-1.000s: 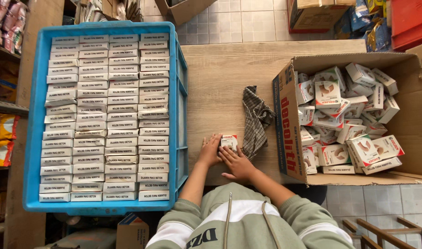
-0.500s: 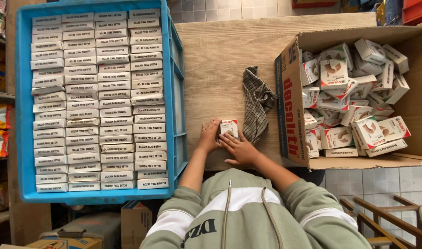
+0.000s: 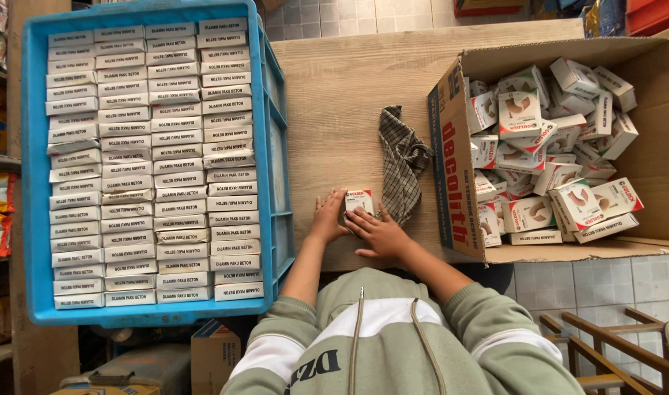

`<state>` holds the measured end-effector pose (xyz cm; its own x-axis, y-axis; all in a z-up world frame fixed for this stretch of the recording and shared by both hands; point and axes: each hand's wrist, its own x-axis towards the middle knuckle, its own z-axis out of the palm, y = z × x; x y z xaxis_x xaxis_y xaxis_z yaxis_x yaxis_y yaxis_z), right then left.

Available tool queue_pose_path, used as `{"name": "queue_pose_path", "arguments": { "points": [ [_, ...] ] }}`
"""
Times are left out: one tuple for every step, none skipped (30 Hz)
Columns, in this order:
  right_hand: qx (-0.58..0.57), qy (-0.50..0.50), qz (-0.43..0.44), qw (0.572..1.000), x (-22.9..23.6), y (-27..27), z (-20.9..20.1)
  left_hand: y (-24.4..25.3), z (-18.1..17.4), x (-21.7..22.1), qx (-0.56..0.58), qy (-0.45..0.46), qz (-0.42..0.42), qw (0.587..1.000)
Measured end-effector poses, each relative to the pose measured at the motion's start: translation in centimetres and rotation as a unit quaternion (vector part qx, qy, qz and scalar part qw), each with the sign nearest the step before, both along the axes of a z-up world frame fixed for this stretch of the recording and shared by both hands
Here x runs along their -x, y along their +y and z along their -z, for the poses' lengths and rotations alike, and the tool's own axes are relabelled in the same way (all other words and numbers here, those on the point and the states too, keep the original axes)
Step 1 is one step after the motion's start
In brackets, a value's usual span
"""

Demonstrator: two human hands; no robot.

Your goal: The person takes small white boxes from a cardboard box and wipes them with a cloth. They then place the boxes into a blue plastic crate, arranging them in neat rows. The person repeats this process, moving boxes from the cardboard box to the crate.

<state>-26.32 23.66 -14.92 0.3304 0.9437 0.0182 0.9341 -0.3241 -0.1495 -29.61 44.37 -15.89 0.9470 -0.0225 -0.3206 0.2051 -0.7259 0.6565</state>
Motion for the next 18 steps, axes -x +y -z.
{"name": "queue_pose_path", "arguments": {
  "points": [
    [0.000,-0.001,0.000,1.000,-1.3,0.2,-0.4,0.1,-0.3,-0.4,0.000,-0.001,0.000,1.000],
    [0.029,0.002,0.043,0.999,-2.1,0.2,-0.8,0.0,-0.6,-0.2,-0.002,0.000,0.001,1.000],
    [0.059,0.006,0.086,0.995,-2.9,0.2,-1.2,-0.1,-0.8,-0.1,-0.003,0.001,0.002,1.000],
    [0.059,0.007,0.086,0.995,-3.0,0.5,-1.1,-0.1,-0.9,0.0,-0.003,0.002,0.003,1.000],
    [0.072,-0.002,0.121,0.990,-3.0,0.8,-1.1,-0.1,-1.0,0.1,-0.002,0.004,0.001,1.000],
    [0.084,-0.013,0.157,0.984,-3.2,1.2,-1.1,-0.1,-1.1,-0.1,-0.002,0.004,0.001,1.000],
    [0.083,-0.014,0.159,0.984,-2.4,1.6,-1.2,-0.1,-1.2,0.0,-0.003,0.004,0.002,1.000],
    [0.114,0.021,0.124,0.985,-1.7,2.1,-1.3,-0.1,-1.3,0.0,0.002,0.003,0.000,1.000],
    [0.145,0.056,0.088,0.984,-0.9,2.7,-1.4,-0.1,-1.3,0.0,0.008,0.003,-0.002,1.000],
    [0.145,0.055,0.089,0.984,-0.4,2.0,-0.7,-0.1,-1.0,-0.1,0.007,0.002,-0.001,1.000],
    [0.083,0.024,0.044,0.995,0.0,1.3,0.0,0.0,-0.5,-0.1,0.009,0.002,0.001,1.000],
    [0.020,-0.007,-0.004,1.000,0.5,0.6,0.7,0.0,-0.1,-0.1,0.010,0.002,0.001,1.000],
    [0.021,-0.008,-0.004,1.000,-0.8,1.1,-0.5,0.1,-0.5,-0.3,0.010,0.001,0.001,1.000],
    [0.093,0.050,0.040,0.994,-1.8,1.5,-1.7,0.0,-0.9,-0.2,0.011,0.003,-0.002,1.000],
    [0.165,0.108,0.084,0.977,-2.8,1.9,-2.9,0.0,-1.2,-0.2,0.012,0.006,-0.005,1.000],
    [0.166,0.109,0.082,0.977,-2.9,1.9,-2.1,-0.1,-0.9,-0.1,0.013,0.008,-0.006,1.000],
    [0.144,0.061,0.117,0.981,-3.1,2.0,-1.3,-0.1,-0.6,0.0,0.016,0.007,-0.005,1.000],
    [0.118,0.010,0.151,0.982,-3.5,2.3,-0.6,0.1,-0.3,-0.2,0.016,0.003,-0.004,1.000]
  ]
}}
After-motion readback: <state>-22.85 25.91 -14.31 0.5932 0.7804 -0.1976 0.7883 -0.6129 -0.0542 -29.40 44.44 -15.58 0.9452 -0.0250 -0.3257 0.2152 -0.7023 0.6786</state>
